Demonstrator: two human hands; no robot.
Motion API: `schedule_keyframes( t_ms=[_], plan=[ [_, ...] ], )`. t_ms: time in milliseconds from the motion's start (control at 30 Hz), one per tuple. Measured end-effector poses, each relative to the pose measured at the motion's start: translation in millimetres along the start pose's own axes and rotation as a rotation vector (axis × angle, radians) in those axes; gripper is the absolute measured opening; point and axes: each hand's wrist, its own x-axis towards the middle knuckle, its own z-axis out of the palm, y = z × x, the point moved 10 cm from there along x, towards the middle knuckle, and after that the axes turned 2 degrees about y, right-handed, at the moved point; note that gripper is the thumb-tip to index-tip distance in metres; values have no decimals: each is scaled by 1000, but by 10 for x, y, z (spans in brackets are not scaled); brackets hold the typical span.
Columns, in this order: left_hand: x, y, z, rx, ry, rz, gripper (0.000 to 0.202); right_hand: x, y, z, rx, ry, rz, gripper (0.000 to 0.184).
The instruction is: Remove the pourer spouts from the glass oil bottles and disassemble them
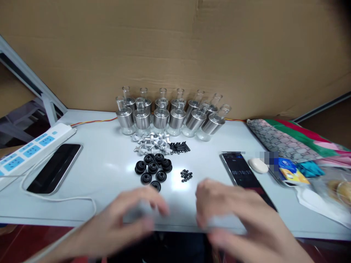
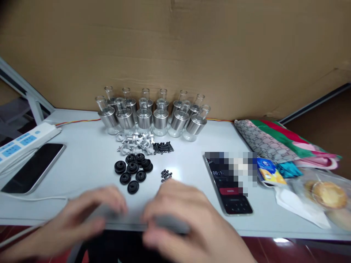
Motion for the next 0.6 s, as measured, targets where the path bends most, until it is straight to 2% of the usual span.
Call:
schedule_keyframes(
  t_ms=[67, 100, 133, 233, 300, 400, 467, 600],
  plan=[
    [137, -55, -422, 36, 429, -1, 23, 189, 118, -173, -149, 156, -9, 7],
    [188, -57, -530, 100, 544, 39, 25, 281, 161, -206, -211, 191, -36, 8],
    [254, -48, -579, 174, 594, 98, 27, 369, 213, -209, -246, 201, -67, 8],
    [534, -248, -519, 362, 431, 85, 38, 582, 494, -161, -345, 173, -74, 11],
    [625, -354, -509, 463, 348, 92, 39, 662, 651, -130, -457, 167, -105, 13],
    [601, -396, -623, 524, 410, 144, 36, 723, 820, -138, -492, 208, -128, 13],
    [569, -416, -638, 537, 404, 165, 34, 745, 868, -156, -456, 247, -133, 12],
    [574, -472, -557, 603, 278, 168, 18, 704, 771, -99, -497, 273, -238, 12]
  ],
)
